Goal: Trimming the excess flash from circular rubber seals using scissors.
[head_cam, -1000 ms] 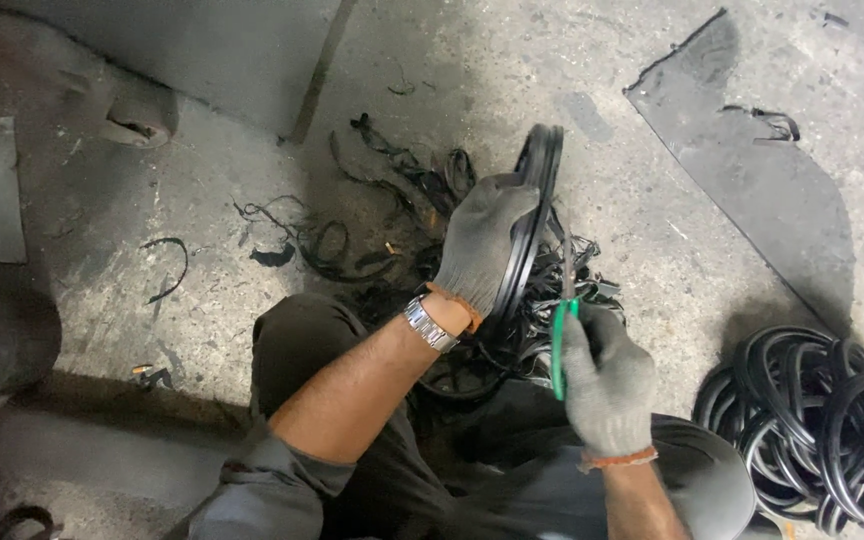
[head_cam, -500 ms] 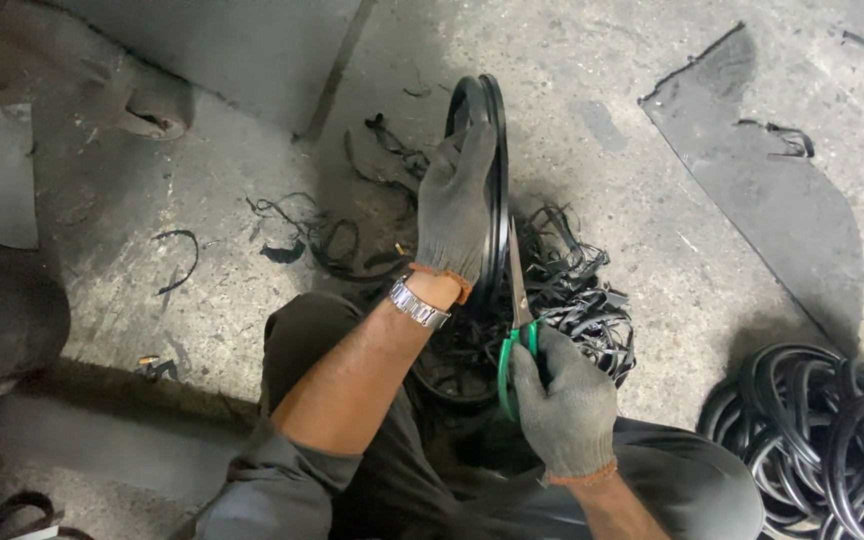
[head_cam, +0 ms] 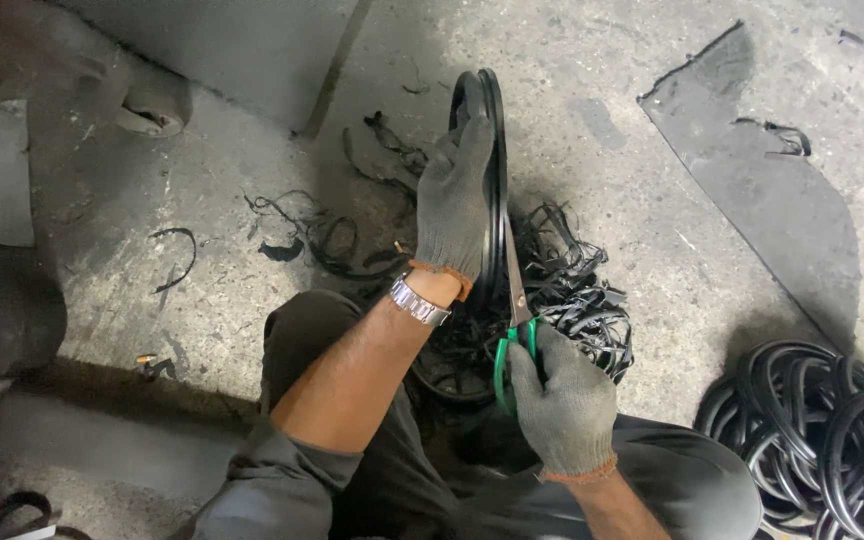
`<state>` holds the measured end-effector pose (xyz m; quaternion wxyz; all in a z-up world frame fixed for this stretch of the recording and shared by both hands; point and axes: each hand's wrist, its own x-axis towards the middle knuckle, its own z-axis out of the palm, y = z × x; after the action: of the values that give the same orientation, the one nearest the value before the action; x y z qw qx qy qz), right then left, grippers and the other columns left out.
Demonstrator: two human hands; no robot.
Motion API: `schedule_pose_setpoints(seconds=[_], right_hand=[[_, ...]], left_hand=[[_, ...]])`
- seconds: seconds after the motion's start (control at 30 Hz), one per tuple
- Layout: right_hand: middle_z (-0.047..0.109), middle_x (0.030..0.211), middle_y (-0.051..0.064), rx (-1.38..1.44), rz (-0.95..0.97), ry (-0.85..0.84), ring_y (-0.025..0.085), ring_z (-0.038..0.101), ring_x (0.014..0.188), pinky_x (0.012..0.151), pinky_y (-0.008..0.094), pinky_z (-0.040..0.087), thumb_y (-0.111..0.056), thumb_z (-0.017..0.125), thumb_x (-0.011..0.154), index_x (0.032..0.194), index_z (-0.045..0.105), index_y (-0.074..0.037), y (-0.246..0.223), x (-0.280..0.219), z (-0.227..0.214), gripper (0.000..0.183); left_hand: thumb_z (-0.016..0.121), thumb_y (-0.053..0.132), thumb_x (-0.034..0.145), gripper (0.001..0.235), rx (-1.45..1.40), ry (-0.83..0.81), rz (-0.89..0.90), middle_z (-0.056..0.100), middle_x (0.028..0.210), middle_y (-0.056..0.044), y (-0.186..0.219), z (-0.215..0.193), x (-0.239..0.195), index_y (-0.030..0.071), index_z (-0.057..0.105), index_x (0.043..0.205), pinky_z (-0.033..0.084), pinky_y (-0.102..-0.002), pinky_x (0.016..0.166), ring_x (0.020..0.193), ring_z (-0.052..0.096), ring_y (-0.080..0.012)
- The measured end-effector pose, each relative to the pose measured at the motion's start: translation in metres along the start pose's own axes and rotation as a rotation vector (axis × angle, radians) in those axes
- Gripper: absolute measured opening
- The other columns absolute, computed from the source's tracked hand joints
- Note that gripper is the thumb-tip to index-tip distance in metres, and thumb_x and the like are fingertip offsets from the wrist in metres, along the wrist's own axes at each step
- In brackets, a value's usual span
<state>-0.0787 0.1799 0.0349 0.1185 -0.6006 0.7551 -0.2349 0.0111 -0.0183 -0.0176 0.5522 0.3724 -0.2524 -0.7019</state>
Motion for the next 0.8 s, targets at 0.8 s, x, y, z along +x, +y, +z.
schedule_pose_setpoints(seconds=[0.8], right_hand=[[0.072,0.074,0.014,0.031,0.201,0.098,0.022,0.073,0.065,0.059,0.035,0.055,-0.035,0.067,0.098,0.115,0.075,-0.004,0.023,0.014,-0.033,0.036]], left_hand=[[0.063,0.04,0.099,0.042,0.549,-0.19,0.151,0.074,0.101,-0.003,-0.028,0.037,-0.074,0.007,0.066,0.126,0.058,-0.025,0.076,0.085,0.072,-0.0089]])
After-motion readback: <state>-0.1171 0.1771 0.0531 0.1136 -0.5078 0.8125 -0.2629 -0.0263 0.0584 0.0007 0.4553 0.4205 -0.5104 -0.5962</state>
